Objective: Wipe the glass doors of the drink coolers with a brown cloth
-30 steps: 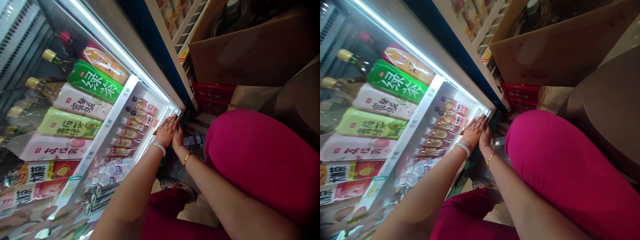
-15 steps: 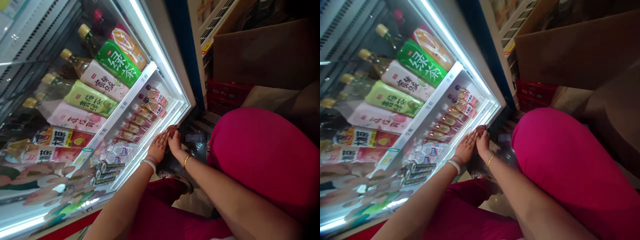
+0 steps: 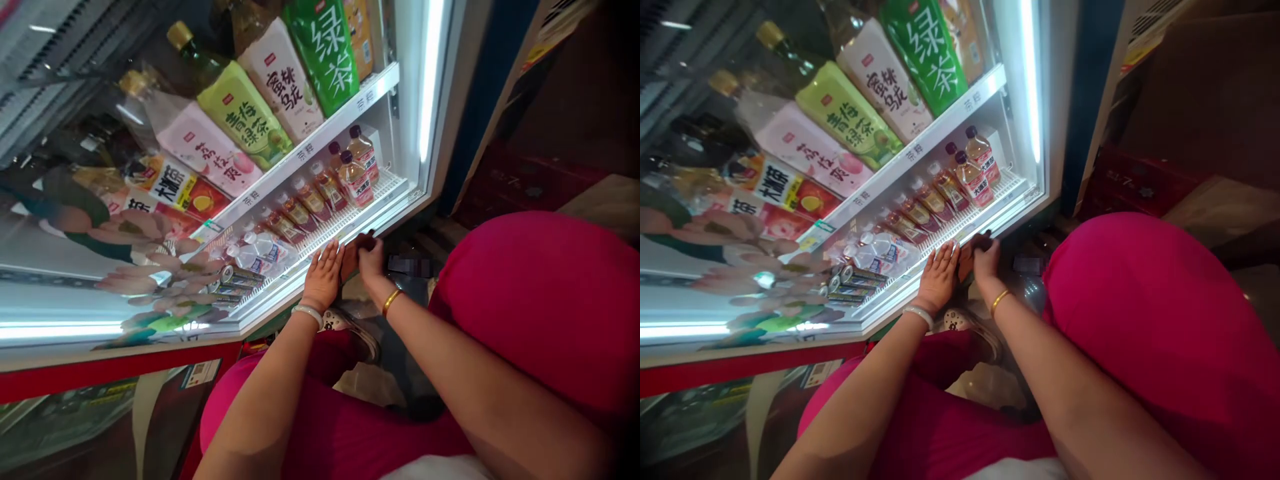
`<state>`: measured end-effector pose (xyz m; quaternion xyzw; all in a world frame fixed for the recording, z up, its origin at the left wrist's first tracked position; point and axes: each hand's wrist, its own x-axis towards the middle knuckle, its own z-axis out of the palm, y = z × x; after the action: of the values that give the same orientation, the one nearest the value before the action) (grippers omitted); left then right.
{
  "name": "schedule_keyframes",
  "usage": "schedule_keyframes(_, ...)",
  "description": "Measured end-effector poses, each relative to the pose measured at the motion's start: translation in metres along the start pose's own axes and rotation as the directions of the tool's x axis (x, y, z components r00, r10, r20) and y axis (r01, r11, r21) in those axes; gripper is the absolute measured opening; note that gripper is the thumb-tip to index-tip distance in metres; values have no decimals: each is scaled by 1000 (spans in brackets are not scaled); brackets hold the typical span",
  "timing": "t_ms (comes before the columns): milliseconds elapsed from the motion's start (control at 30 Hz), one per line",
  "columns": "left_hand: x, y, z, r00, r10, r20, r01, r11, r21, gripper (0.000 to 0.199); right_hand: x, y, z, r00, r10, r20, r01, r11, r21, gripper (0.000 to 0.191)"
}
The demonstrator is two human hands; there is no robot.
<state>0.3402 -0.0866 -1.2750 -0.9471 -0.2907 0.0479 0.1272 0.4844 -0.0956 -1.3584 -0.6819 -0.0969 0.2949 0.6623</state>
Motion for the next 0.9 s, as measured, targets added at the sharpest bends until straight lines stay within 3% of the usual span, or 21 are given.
schedule_keyframes(100,-8,-1,4,1000,-17,-15,16,1000,-26,71,30,-6,-4,989,5,-146,-10,999,-32,44)
schedule_keyframes(167,-11,-1,5,999,-29,-24,28,999,-38,71,25,-5,3,987,-13,-162,5,999,-50,44)
schedule_keyframes(333,-13,-4,6,999,-7,-43,4,997,-72,72,-31,14,25,997,-65,32,66,996,-56,40)
schedule_keyframes(400,-15,-4,4,999,-5,-52,1,996,-86,70,-30,15,23,994,-82,65,86,995,-56,40)
schedule_keyframes(567,-23,-2,3,997,-45,-60,38,993,-116,70,2,0,10,991,-128,-49,123,988,-91,41)
schedule_keyframes(633,-27,-2,3,996,-61,-60,53,991,-124,73,-8,1,15,990,-139,-37,135,986,-97,41)
schedule_keyframes(800,-33,-8,0,997,-54,-57,47,991,-127,72,-57,21,35,987,-102,126,108,993,-48,35)
schedule_keyframes(900,-37,-11,-3,997,-60,-53,53,991,-122,69,-49,25,35,990,-64,129,66,998,-7,40)
